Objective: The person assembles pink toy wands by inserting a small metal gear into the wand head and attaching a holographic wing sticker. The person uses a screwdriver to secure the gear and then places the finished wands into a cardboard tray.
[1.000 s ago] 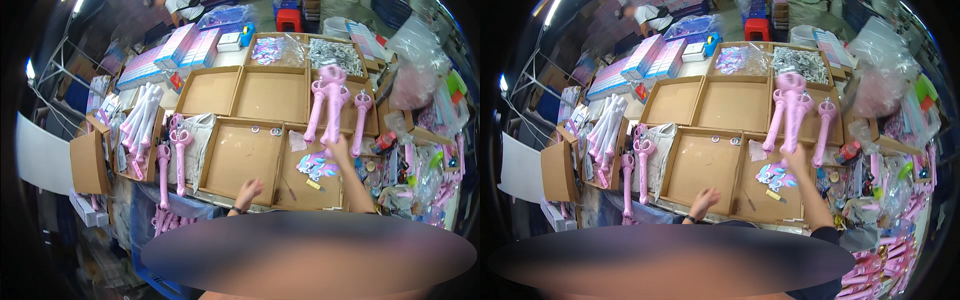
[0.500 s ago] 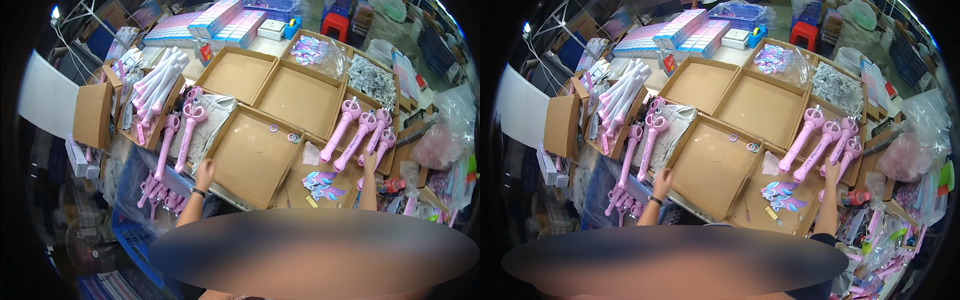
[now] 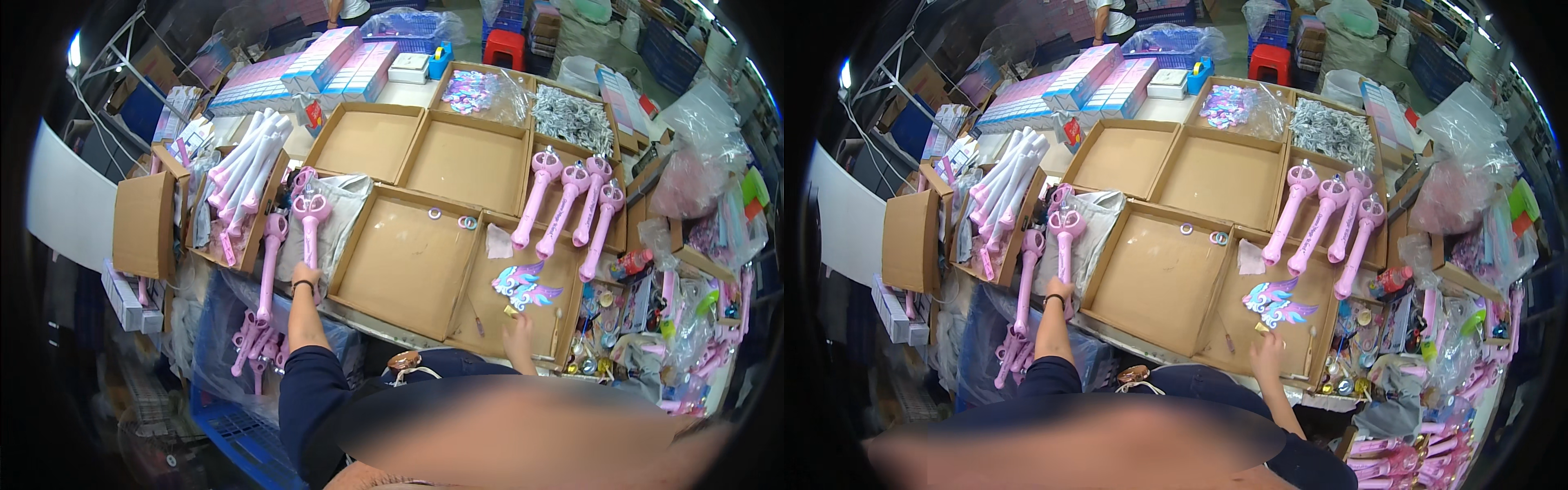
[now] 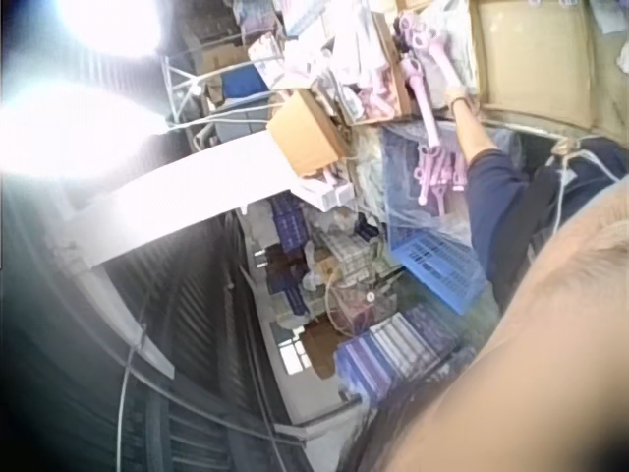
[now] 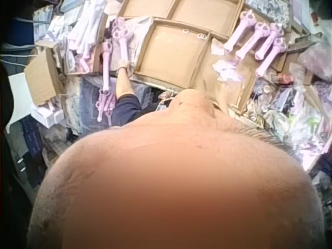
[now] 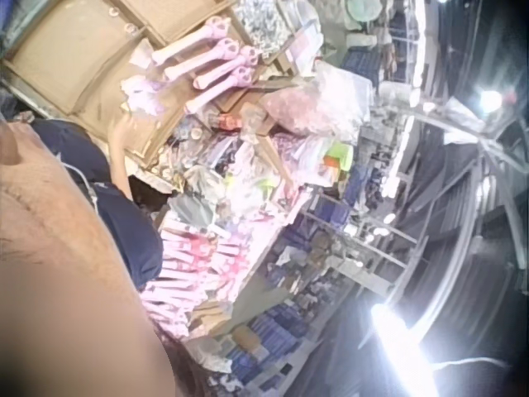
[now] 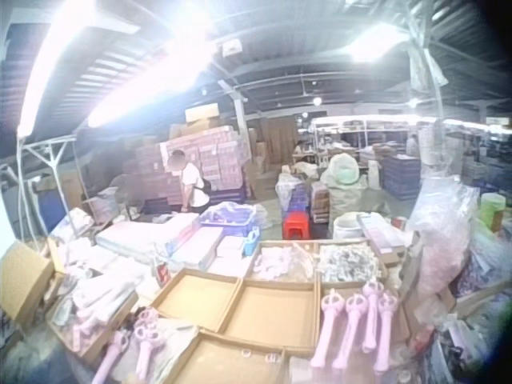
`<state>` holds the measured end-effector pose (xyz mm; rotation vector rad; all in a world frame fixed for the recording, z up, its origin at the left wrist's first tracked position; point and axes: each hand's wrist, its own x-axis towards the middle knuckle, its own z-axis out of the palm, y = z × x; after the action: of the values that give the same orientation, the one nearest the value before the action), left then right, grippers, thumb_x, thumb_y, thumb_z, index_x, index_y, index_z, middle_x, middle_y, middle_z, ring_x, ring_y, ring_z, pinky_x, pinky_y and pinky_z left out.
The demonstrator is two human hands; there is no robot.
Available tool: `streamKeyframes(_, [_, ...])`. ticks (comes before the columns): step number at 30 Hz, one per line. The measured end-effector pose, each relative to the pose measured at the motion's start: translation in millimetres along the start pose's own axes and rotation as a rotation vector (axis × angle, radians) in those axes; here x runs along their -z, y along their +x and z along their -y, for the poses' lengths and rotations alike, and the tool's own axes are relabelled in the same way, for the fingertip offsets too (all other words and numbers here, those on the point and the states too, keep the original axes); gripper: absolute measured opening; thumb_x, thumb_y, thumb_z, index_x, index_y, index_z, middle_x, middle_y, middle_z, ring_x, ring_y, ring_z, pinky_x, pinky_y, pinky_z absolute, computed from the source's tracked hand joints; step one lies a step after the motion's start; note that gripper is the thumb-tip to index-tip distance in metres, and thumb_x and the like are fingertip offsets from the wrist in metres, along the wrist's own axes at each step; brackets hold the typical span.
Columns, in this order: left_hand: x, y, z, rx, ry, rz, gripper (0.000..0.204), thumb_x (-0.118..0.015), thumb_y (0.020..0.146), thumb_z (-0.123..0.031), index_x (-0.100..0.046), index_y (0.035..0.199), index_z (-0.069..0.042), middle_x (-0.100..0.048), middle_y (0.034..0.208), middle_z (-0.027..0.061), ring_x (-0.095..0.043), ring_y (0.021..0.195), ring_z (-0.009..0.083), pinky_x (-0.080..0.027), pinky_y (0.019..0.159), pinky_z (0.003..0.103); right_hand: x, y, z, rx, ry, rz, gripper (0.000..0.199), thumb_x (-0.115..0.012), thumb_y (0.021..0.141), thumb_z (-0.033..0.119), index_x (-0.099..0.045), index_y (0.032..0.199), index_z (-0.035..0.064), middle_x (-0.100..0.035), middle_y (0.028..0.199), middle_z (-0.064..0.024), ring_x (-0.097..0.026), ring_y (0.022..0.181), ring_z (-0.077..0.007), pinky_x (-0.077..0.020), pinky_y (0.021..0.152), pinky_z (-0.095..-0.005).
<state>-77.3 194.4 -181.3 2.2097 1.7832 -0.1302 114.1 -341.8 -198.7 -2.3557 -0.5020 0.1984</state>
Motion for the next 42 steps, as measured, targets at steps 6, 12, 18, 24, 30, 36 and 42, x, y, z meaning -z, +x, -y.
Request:
streamKeyframes(6, [35,-68,-29,-0.135,-1.239,0.151,0.033,-0.061,0.07,-0.014,-0.047,0.096,0.0,-0.053,0.069,0.0066,-0.052,0.053,0.0157,-0.045,0.049,0.029,-33,22,28,0.217,-0.198,0.142,0.059,-0.068,0.072,0.03,-0.046,0.121,0.0048,-0.036,0.131,-0.0179,-0.035,0.122,-0.0348,-0.0295,0.099,-0.0465])
streamKeyframes(12, [92,-192,-28,-0.475,-1.711,0.094,0.037,-0.06,0.081,-0.026,-0.045,0.107,-0.003,-0.053,0.081,0.0063,-0.054,0.063,0.0167,-0.045,0.057,0.028,-54,24,22,0.222,-0.472,0.348,0.077,-0.061,0.073,0.052,-0.035,0.135,0.015,-0.022,0.143,-0.0184,-0.021,0.132,-0.0346,-0.0166,0.105,-0.0526])
streamKeyframes(18, [108,-228,0,-0.77,-1.774,0.368,0.032,-0.063,0.08,-0.017,-0.048,0.104,-0.002,-0.054,0.08,0.0087,-0.054,0.068,0.0202,-0.046,0.064,0.031,-61,23,3,0.315,-0.412,0.206,0.071,-0.067,0.071,0.04,-0.039,0.131,0.0122,-0.032,0.137,-0.0166,-0.03,0.126,-0.0343,-0.0241,0.101,-0.0505])
streamKeyframes(24, [80,-243,3,-0.473,-1.395,0.325,0.018,-0.062,0.076,-0.003,-0.054,0.092,-0.002,-0.056,0.068,0.0037,-0.055,0.059,0.0134,-0.044,0.055,0.026,-41,14,-12,0.172,-0.432,-0.004,0.047,-0.069,0.071,0.024,-0.052,0.112,0.0088,-0.047,0.12,-0.0132,-0.045,0.111,-0.0298,-0.0365,0.091,-0.0437])
streamKeyframes(30, [65,-256,-13,-0.396,-1.407,0.384,0.026,-0.065,0.081,-0.012,-0.05,0.1,-0.003,-0.056,0.07,0.0028,-0.055,0.057,0.0118,-0.044,0.051,0.025,-30,15,-28,0.328,-0.394,0.028,0.026,-0.066,0.072,0.016,-0.058,0.096,0.0085,-0.056,0.098,-0.011,-0.054,0.092,-0.0301,-0.043,0.078,-0.0404])
streamKeyframes(36, [68,-261,-24,-0.434,-1.403,0.43,0.03,-0.066,0.079,-0.01,-0.05,0.103,-0.004,-0.056,0.077,0.0021,-0.054,0.058,0.0107,-0.044,0.051,0.024,-30,19,-24,0.391,-0.368,-0.131,0.019,-0.063,0.076,0.017,-0.058,0.092,0.0083,-0.059,0.093,-0.0125,-0.056,0.087,-0.0304,-0.0443,0.075,-0.0404])
streamKeyframes(42, [71,-266,-29,-0.423,-1.418,0.386,0.028,-0.066,0.079,-0.01,-0.051,0.102,-0.005,-0.055,0.074,0.0008,-0.052,0.056,0.0099,-0.042,0.049,0.024,-14,17,-5,-0.122,0.14,-0.179,0.018,-0.049,0.088,0.02,-0.055,0.098,0.0055,-0.058,0.072,-0.0111,-0.058,0.067,-0.0287,-0.0467,0.064,-0.039])
